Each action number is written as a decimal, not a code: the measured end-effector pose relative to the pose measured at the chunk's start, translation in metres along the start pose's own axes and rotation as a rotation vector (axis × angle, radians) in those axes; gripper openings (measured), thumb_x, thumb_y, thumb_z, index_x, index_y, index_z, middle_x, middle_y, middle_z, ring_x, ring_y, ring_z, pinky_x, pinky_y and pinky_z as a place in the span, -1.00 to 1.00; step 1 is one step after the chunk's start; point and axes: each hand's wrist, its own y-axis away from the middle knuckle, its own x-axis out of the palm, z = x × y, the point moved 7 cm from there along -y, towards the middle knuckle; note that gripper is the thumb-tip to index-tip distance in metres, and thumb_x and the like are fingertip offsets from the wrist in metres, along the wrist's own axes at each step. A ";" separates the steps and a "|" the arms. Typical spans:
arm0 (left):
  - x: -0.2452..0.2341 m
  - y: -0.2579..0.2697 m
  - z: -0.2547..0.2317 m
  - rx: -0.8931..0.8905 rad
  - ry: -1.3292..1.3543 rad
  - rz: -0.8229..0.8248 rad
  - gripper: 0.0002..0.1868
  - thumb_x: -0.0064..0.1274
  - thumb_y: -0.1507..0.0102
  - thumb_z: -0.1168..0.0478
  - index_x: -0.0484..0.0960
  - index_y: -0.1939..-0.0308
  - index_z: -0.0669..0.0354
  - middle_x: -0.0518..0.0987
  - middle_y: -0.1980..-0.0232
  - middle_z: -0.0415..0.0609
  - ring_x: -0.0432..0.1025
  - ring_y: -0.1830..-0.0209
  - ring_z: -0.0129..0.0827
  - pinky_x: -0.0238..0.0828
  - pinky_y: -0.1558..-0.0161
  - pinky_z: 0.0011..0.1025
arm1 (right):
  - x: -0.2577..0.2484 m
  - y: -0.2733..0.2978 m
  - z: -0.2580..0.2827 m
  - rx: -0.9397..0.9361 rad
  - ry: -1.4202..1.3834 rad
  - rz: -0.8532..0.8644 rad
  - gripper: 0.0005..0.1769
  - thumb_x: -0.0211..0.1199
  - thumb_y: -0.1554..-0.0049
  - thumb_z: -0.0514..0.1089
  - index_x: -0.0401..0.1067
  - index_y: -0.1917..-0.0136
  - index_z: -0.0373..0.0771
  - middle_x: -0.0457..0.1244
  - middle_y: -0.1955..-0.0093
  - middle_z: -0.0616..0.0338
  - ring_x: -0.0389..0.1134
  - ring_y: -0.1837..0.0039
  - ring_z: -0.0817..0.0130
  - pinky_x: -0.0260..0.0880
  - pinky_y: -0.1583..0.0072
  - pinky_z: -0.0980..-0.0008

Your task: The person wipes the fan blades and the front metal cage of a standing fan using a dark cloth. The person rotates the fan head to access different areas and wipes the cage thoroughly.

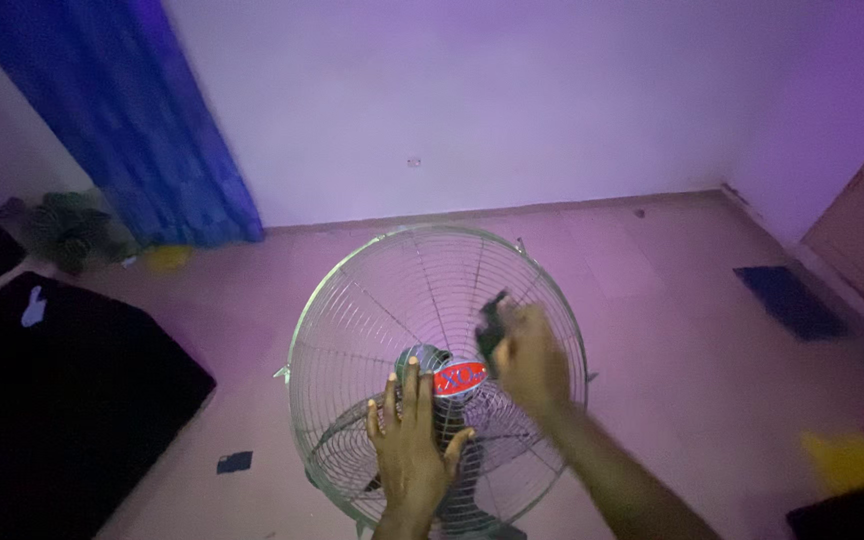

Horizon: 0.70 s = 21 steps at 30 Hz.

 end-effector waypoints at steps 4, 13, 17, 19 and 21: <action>-0.001 0.001 0.000 0.043 0.005 -0.053 0.11 0.27 -0.03 -0.22 0.13 -0.53 0.15 -0.02 -0.66 0.00 -0.17 -0.60 0.05 -0.44 -0.45 0.23 | 0.031 0.042 0.038 -0.156 0.061 0.389 -0.26 0.28 -0.03 -0.25 0.20 -0.47 -0.19 0.17 -0.10 -0.06 0.35 -0.02 0.10 0.45 0.04 0.12; -0.004 0.002 0.001 0.063 0.035 -0.117 0.08 0.29 -0.02 -0.24 0.18 -0.48 0.15 0.03 -0.65 0.01 -0.13 -0.56 0.06 -0.40 -0.44 0.23 | -0.029 -0.067 -0.004 -0.048 -0.099 -0.198 -0.62 0.22 -0.05 -0.30 0.44 -0.17 -0.24 0.24 -0.07 -0.06 0.34 -0.09 -0.09 0.38 -0.09 -0.01; 0.000 0.000 -0.001 0.036 0.015 -0.074 0.08 0.29 -0.03 -0.22 0.18 -0.49 0.15 0.03 -0.65 0.00 -0.14 -0.57 0.05 -0.40 -0.44 0.22 | 0.004 -0.042 0.054 -0.296 -0.126 0.046 -0.60 0.27 0.01 -0.29 0.48 -0.14 -0.23 0.23 0.01 -0.04 0.35 -0.05 -0.04 0.40 -0.03 0.03; -0.004 0.000 -0.001 0.034 0.016 -0.072 0.08 0.29 -0.03 -0.21 0.18 -0.49 0.16 0.03 -0.65 0.02 -0.14 -0.57 0.04 -0.40 -0.45 0.23 | 0.008 -0.029 0.074 -0.432 -0.157 0.122 -0.54 0.30 0.07 -0.26 0.50 -0.15 -0.24 0.24 0.02 -0.02 0.37 -0.03 -0.01 0.41 0.00 0.05; -0.010 0.001 -0.003 0.076 0.038 -0.126 0.05 0.30 -0.04 -0.20 0.18 -0.45 0.20 0.03 -0.64 0.06 -0.13 -0.56 0.06 -0.40 -0.43 0.24 | 0.000 -0.035 0.050 -0.228 -0.083 0.013 -0.62 0.28 0.03 -0.24 0.52 -0.11 -0.21 0.25 0.01 -0.01 0.39 0.00 0.03 0.43 -0.02 0.07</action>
